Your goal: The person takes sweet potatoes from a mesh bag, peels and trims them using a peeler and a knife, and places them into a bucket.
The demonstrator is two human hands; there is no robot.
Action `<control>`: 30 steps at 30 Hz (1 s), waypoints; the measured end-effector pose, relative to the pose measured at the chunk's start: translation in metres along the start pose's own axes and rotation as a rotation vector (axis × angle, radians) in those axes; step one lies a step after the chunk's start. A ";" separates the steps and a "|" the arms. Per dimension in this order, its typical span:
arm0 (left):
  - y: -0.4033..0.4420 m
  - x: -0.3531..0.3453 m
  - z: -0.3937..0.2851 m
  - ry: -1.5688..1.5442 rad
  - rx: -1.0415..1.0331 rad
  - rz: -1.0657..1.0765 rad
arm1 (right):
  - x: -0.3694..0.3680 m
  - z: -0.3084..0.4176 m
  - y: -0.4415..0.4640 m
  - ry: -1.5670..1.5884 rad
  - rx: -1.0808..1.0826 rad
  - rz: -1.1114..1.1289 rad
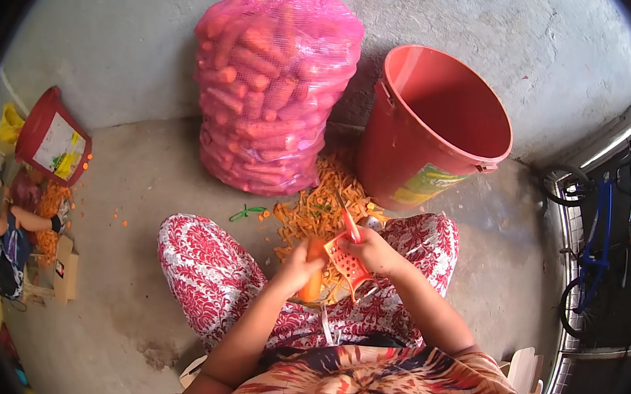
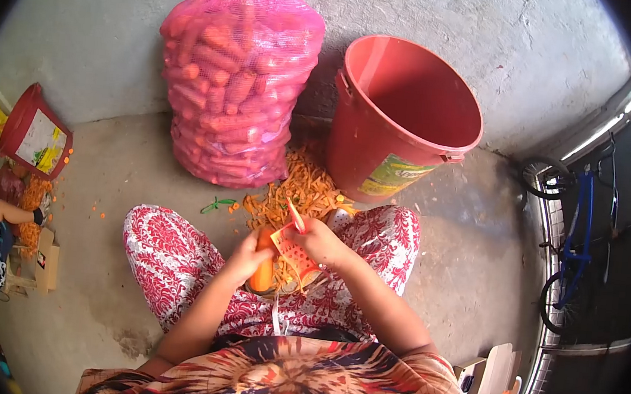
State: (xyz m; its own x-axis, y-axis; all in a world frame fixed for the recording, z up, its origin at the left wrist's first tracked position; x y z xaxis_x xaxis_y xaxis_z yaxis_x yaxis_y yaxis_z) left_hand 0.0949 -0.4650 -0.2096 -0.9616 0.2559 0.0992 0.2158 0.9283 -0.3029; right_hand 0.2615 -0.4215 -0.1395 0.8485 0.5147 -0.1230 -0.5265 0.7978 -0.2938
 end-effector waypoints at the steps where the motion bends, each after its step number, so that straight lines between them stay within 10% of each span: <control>1: -0.005 0.002 -0.007 -0.223 0.161 -0.042 | 0.000 -0.008 0.000 0.050 -0.014 -0.047; 4: -0.007 0.014 -0.013 -0.907 0.485 0.151 | 0.000 -0.009 -0.005 0.281 -0.171 -0.187; 8: 0.007 0.012 0.016 -0.896 0.560 0.218 | 0.005 -0.024 -0.003 0.243 -0.152 -0.189; 11: 0.000 0.016 0.008 -0.634 0.452 0.224 | 0.006 -0.023 -0.004 -0.095 -0.009 -0.161; 14: 0.003 0.013 0.006 0.178 -0.181 -0.125 | 0.002 -0.003 -0.012 -0.464 0.093 -0.084; 30: -0.005 0.027 -0.031 0.503 -0.364 -0.329 | -0.003 0.005 -0.017 -0.630 0.019 0.080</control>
State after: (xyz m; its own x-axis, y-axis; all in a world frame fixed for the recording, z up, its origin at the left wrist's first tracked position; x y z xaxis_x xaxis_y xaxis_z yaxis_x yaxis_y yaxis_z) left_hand 0.0735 -0.4542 -0.1761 -0.8105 -0.0410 0.5843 0.0549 0.9878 0.1455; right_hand 0.2674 -0.4349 -0.1292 0.6156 0.6542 0.4394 -0.5923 0.7519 -0.2896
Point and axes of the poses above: each hand's wrist, its own y-axis towards the middle knuckle, its own x-axis out of the back of the hand, z = x × y, the point moved 1 cm from there along y, towards the middle knuckle, and after that the axes turned 15 degrees about y, right-handed, at the moved point
